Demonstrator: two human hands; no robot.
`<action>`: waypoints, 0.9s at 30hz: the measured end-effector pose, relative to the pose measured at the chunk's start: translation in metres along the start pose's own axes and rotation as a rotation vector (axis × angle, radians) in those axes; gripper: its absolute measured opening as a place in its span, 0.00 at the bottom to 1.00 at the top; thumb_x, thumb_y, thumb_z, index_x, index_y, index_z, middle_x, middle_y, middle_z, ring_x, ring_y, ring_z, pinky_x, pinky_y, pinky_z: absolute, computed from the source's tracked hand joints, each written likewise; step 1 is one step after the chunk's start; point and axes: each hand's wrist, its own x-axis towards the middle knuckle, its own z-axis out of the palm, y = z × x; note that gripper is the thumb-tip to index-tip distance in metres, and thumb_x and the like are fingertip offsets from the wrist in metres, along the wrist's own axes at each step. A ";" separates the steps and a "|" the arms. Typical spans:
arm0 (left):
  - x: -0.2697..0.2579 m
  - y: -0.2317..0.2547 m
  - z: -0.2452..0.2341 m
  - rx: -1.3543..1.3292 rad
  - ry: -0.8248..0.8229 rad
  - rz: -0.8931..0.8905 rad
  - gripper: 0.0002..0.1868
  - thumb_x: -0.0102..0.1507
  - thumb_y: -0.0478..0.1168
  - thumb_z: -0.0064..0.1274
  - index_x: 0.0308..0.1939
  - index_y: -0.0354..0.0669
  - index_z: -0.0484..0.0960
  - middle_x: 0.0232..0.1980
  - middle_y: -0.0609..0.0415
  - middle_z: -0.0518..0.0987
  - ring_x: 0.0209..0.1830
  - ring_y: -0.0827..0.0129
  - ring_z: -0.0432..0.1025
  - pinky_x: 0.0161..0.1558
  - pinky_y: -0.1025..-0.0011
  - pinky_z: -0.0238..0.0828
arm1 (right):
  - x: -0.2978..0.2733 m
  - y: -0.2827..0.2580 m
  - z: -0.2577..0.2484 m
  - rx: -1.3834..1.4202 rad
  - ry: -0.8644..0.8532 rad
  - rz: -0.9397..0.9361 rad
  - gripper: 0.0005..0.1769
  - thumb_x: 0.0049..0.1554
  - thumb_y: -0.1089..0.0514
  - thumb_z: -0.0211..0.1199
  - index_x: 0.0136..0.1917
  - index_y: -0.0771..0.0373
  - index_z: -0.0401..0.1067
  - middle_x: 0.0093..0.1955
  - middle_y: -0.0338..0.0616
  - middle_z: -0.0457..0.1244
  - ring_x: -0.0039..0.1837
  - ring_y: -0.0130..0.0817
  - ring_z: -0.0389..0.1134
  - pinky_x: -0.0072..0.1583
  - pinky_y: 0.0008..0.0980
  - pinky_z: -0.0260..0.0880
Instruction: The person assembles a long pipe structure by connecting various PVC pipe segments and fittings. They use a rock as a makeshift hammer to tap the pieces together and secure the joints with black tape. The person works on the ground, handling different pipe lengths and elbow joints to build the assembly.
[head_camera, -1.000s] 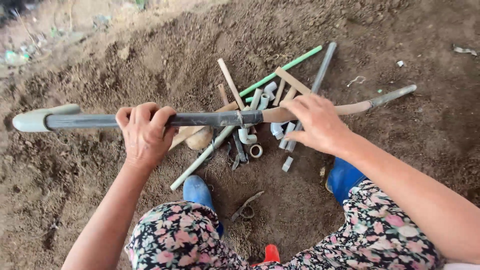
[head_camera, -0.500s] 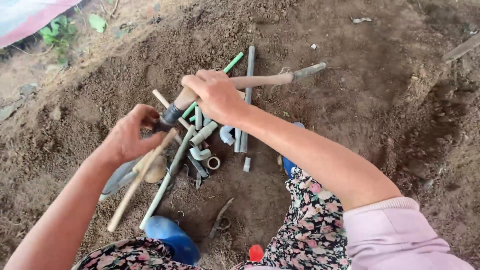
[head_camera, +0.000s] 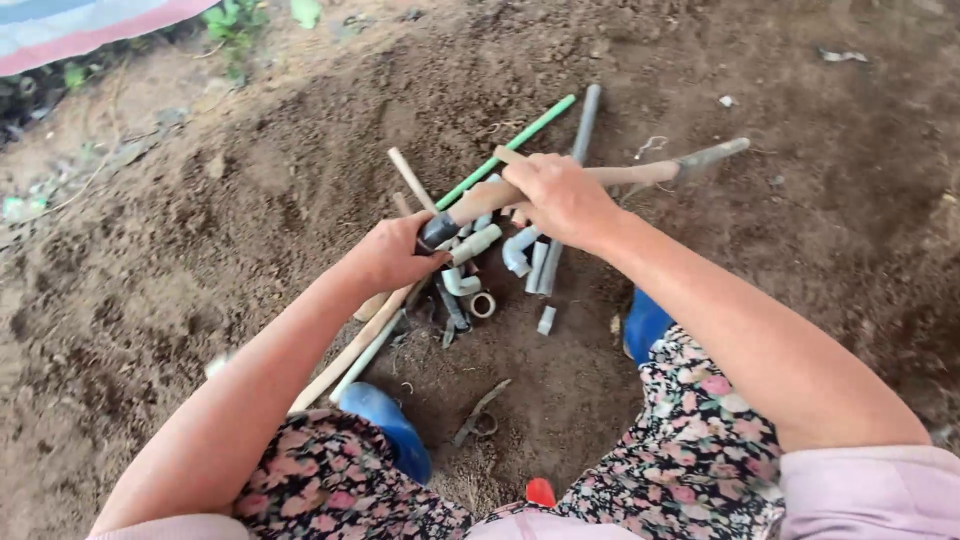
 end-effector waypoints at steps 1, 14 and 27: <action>0.000 -0.002 -0.004 -0.002 0.009 -0.011 0.24 0.49 0.54 0.57 0.47 0.52 0.74 0.41 0.48 0.79 0.47 0.51 0.73 0.48 0.58 0.70 | 0.001 0.003 0.003 0.005 -0.001 -0.013 0.17 0.46 0.60 0.65 0.49 0.58 0.64 0.41 0.48 0.61 0.47 0.50 0.66 0.50 0.46 0.64; 0.007 -0.017 -0.018 0.204 0.007 -0.052 0.18 0.51 0.52 0.54 0.42 0.54 0.74 0.37 0.51 0.79 0.41 0.53 0.75 0.41 0.58 0.73 | 0.014 -0.036 0.007 -0.118 0.078 -0.044 0.27 0.49 0.49 0.68 0.57 0.56 0.61 0.48 0.43 0.58 0.55 0.41 0.63 0.58 0.39 0.60; 0.004 -0.011 -0.018 0.236 -0.086 -0.128 0.18 0.49 0.50 0.51 0.42 0.56 0.75 0.36 0.51 0.79 0.42 0.52 0.75 0.41 0.56 0.74 | 0.027 -0.069 0.045 -0.061 0.307 -0.212 0.18 0.48 0.56 0.68 0.51 0.49 0.68 0.53 0.34 0.56 0.59 0.39 0.59 0.56 0.36 0.56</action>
